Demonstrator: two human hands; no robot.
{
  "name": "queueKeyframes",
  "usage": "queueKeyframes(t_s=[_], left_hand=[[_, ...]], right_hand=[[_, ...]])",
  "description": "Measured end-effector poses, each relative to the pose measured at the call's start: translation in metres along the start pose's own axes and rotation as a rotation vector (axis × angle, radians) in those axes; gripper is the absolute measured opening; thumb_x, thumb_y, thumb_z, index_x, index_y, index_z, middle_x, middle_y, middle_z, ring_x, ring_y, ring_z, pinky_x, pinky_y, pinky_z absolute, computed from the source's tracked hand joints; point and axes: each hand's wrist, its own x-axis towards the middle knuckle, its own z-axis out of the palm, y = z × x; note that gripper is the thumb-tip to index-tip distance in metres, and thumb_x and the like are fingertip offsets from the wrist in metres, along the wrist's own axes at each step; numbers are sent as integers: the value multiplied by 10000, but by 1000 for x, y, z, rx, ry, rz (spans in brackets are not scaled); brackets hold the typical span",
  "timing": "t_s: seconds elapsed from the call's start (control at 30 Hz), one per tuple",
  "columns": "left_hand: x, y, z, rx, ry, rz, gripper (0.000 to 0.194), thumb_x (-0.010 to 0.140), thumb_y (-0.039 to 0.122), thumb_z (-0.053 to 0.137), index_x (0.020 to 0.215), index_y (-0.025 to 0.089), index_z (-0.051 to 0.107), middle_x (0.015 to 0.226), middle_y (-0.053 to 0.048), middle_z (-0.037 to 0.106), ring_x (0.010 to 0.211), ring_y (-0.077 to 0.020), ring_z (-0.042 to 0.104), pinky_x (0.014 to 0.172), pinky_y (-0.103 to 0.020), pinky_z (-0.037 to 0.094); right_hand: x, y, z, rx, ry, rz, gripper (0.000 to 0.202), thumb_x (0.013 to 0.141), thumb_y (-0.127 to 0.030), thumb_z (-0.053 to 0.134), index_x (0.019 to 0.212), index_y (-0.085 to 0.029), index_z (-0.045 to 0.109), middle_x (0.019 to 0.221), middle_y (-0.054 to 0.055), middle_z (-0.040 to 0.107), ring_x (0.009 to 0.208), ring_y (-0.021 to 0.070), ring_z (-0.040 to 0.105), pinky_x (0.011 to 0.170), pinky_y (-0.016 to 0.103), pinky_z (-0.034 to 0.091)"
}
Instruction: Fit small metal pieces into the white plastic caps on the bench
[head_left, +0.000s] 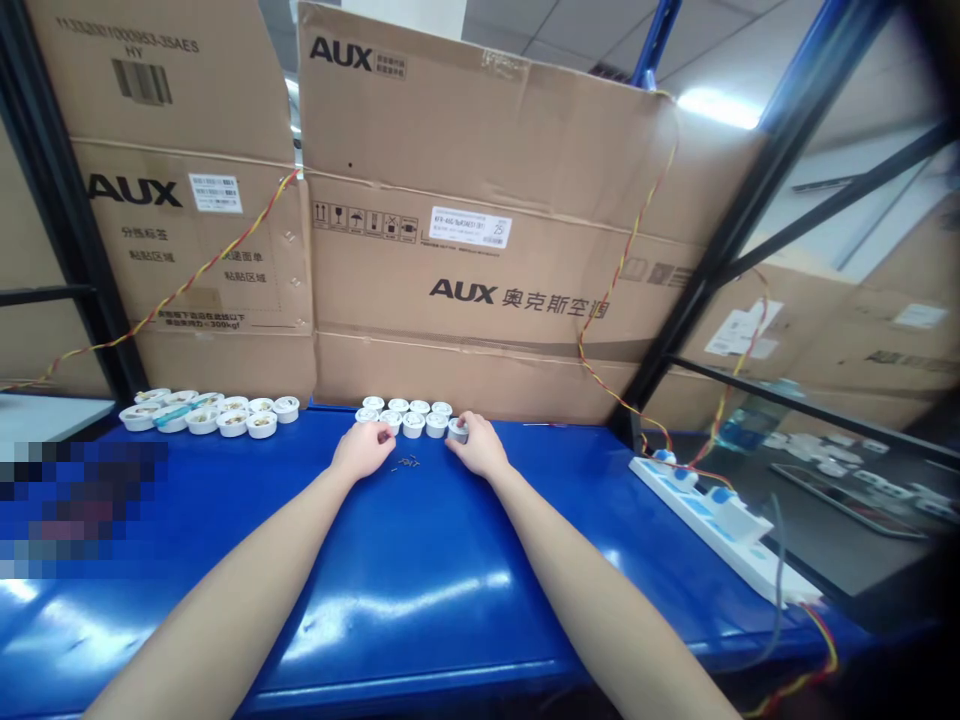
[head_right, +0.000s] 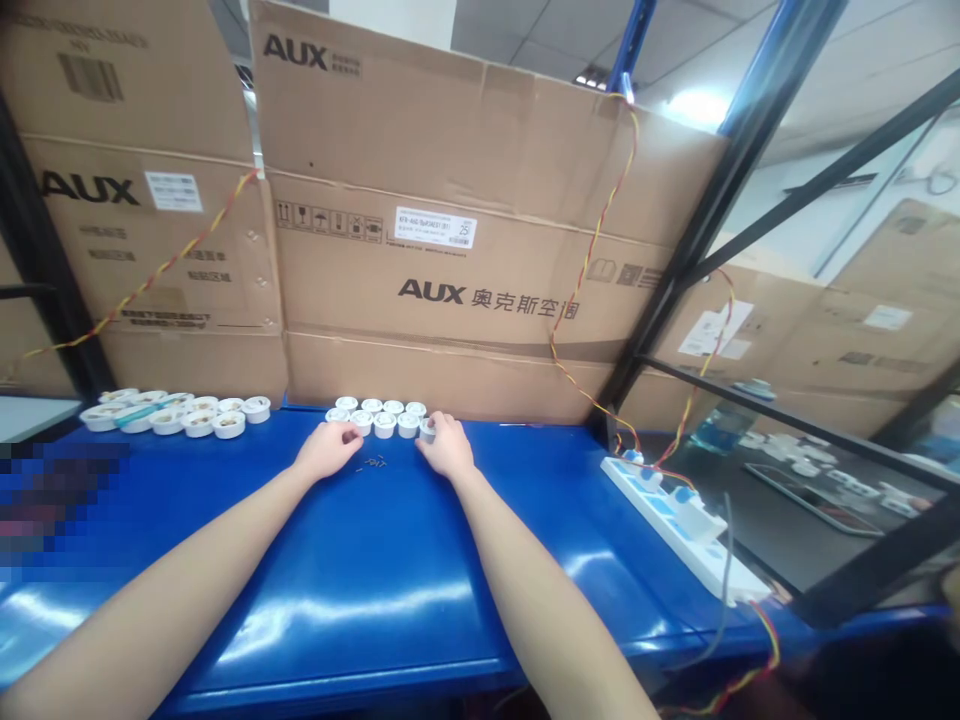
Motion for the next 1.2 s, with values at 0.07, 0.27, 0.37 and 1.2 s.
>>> queueKeyframes(t_s=[0.07,0.27,0.37,1.2], left_hand=[[0,0,0,1,5,22,158,802,291,551,768,253,700,770,-6,707,742,-199,634,607,-278,402],[-3,5,2,-52,74,258,208,831,289,564,982,229,695,971,-38,719,845,-213,657,749,-320,508],[-7,14,6,-129,95,460,534,802,362,662,1302,207,555,1276,-97,630,1121,-266,614,945,-387,510],[2,1,7,-324,420,137,321,872,342,591,1161,214,531,1140,-81,662,1073,-244,631,948,-376,492]], right_hand=[[0,-2,-6,-41,-10,50,186,776,-319,665,886,-218,554,989,55,650,894,207,588,734,282,393],[-4,-17,-25,65,140,62,242,721,-357,708,837,-222,543,849,17,655,754,179,584,653,264,375],[-11,-38,-23,340,145,-65,335,706,-433,731,880,-224,535,830,-12,650,691,151,574,641,251,412],[-24,-76,14,28,-185,-587,83,837,-228,681,845,-236,764,933,55,660,941,225,527,859,363,406]])
